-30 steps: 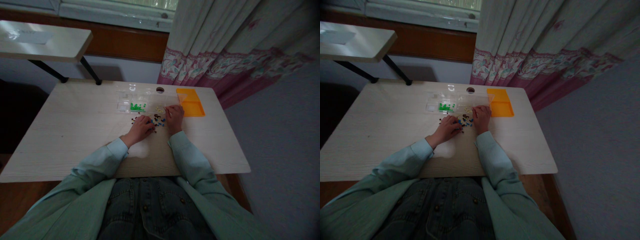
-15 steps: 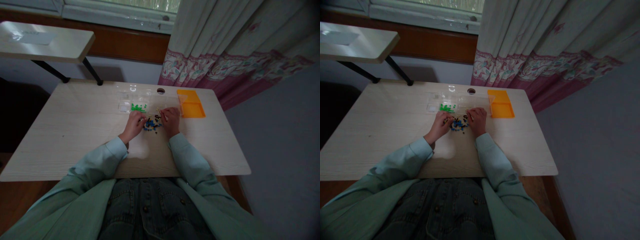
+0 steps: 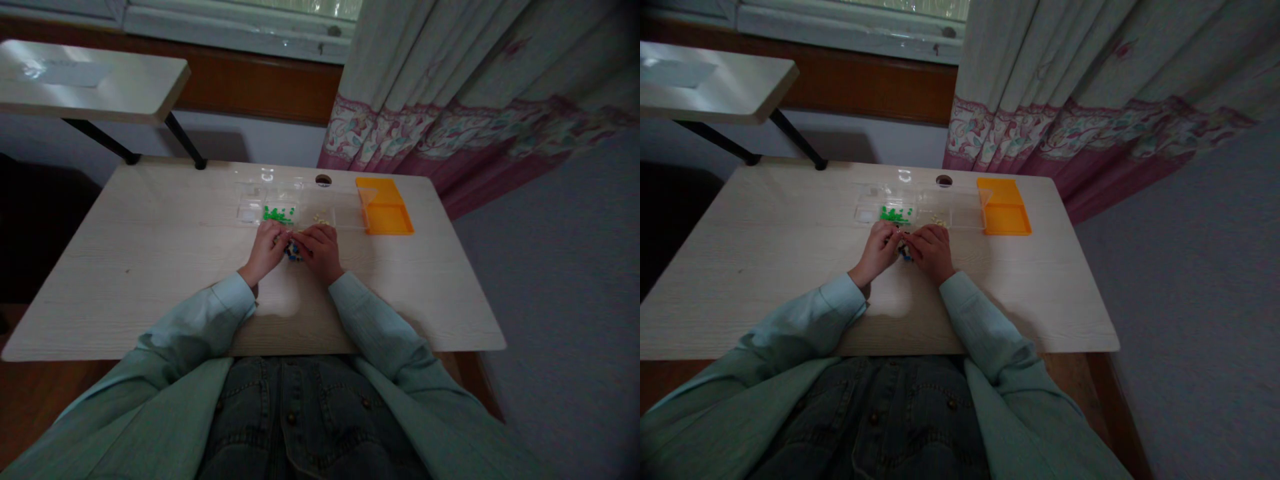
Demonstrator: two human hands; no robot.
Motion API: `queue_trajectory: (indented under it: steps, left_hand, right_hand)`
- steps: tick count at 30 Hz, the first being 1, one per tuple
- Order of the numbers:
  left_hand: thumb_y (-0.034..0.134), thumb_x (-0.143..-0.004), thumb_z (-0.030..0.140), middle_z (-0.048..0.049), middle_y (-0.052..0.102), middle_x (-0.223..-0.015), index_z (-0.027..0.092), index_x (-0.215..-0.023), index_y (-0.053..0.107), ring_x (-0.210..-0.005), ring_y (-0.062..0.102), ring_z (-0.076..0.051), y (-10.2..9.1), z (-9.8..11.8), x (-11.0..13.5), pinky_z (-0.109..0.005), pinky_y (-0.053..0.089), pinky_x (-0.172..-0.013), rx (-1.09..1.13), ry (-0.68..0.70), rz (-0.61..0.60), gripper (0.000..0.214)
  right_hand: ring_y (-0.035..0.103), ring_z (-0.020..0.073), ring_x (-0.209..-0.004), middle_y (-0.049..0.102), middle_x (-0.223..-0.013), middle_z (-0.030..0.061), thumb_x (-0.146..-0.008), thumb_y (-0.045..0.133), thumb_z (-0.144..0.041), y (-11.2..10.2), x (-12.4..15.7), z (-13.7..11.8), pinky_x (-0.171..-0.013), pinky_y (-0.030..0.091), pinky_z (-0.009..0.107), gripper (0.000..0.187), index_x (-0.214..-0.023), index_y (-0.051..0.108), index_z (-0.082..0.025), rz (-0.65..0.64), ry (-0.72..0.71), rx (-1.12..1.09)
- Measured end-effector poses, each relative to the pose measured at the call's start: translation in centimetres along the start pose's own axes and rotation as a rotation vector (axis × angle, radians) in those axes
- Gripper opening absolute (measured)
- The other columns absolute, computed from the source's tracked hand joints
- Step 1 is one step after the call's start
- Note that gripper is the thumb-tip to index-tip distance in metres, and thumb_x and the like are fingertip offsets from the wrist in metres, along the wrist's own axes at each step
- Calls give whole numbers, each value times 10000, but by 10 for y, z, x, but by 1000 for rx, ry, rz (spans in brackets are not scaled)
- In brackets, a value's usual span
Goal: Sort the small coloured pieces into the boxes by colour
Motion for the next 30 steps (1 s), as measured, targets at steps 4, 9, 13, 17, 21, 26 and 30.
queue_trajectory:
  steps: [4,9,13,17,21,26,30]
  left_hand:
    - [374,-1000,526,-47,574,-840,190,-777,575,-897,549,-197,1,-1,1,-412,476,-837,-25,-10,-5,451]
    - [367,-1003,519,-48,573,-822,193,-755,582,-881,550,-203,2,0,0,-416,478,-822,-23,-4,-20,463]
    - [365,-1003,517,-54,578,-824,194,-747,587,-879,549,-210,2,1,0,-422,478,-822,-22,-5,-30,468]
    - [372,-999,522,-53,578,-823,196,-753,601,-880,550,-210,3,0,1,-417,477,-825,-15,-9,-44,469]
    - [366,-1001,520,-49,583,-821,198,-751,612,-886,556,-209,2,1,0,-415,474,-834,-20,-8,-49,476]
    - [370,-1003,510,-44,585,-815,197,-764,634,-884,559,-203,1,4,0,-400,468,-846,-8,-11,-47,474]
    - [380,-1005,495,-47,584,-794,190,-744,645,-872,553,-208,0,5,0,-388,455,-836,2,-5,-39,481]
  right_hand:
    - [563,199,-981,709,-908,27,-951,545,-371,0,0,1,-961,393,378,222,-1002,755,-321,-1,8,-15]
    - [563,198,-988,708,-901,24,-944,562,-376,3,2,3,-960,386,373,203,-977,754,-321,5,8,-29]
    - [567,198,-979,710,-893,23,-945,559,-382,2,2,2,-955,393,374,208,-959,756,-315,24,-7,-28]
    - [572,200,-972,713,-896,26,-950,547,-390,0,1,1,-957,400,382,227,-928,757,-307,21,3,-11]
    - [572,200,-978,711,-888,34,-957,535,-371,-2,0,0,-950,403,376,238,-925,756,-287,43,-19,-23]
    - [587,199,-967,716,-882,32,-947,556,-356,-2,-1,6,-942,422,369,220,-921,757,-270,43,29,-40]
    - [595,202,-929,707,-861,36,-946,557,-359,-7,-2,21,-904,449,368,226,-912,754,-254,105,107,-46]
Point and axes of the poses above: each hand's wrist, its own x-axis away from the middle knuckle, its own y-axis out of the palm, z = x × y, the point moved 5 cm from there along -x, towards the middle knuckle
